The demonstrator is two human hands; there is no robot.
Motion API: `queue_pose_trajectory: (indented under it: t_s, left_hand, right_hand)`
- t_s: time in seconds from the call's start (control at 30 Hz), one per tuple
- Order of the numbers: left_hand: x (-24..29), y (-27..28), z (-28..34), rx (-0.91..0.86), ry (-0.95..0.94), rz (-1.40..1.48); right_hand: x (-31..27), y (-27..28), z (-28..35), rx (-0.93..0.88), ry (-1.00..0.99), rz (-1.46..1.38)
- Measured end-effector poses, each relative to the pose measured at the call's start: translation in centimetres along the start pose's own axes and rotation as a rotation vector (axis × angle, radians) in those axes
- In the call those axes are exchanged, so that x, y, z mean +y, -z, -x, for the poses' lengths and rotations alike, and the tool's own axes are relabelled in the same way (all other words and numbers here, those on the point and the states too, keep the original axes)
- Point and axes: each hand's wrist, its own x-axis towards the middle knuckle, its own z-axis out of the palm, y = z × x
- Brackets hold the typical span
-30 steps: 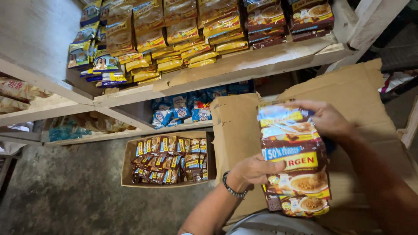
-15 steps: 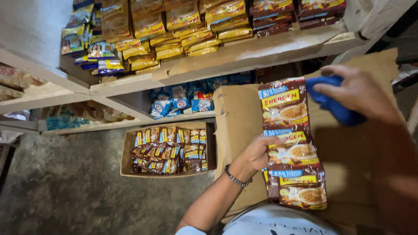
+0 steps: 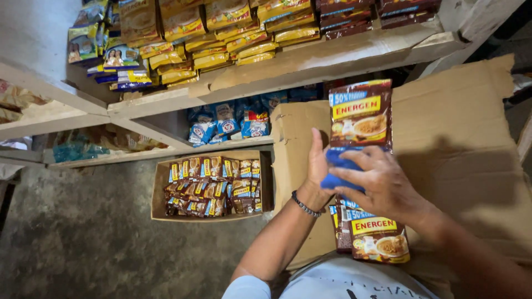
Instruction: Wiping dust off of strips of food sachets using a blue cloth.
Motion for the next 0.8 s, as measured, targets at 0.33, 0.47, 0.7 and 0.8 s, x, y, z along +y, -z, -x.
queue_pose_trajectory:
  t_s: [0.33,0.47,0.7,0.8]
  left_hand:
    - [0.3,4.3,-1.6,-0.006,0.003,0.063]
    - [0.7,2.4,-0.8,-0.002,-0.017,0.126]
    - [2.0,-2.7,0.3,-0.114,-0.011,0.132]
    - [1.5,0.3,-1.3,-0.077,-0.056,-0.018]
  right_hand:
    - [6.9,-4.7,-4.0,0.089,-0.051,0.014]
    - [4.8,-3.7,-5.0,0.093,-0.054,0.122]
    - [-1.9,-0.8,-1.4,-0.038,0.071,0.137]
    - [-3.4,1.5,-1.0,-0.174,0.083,0.035]
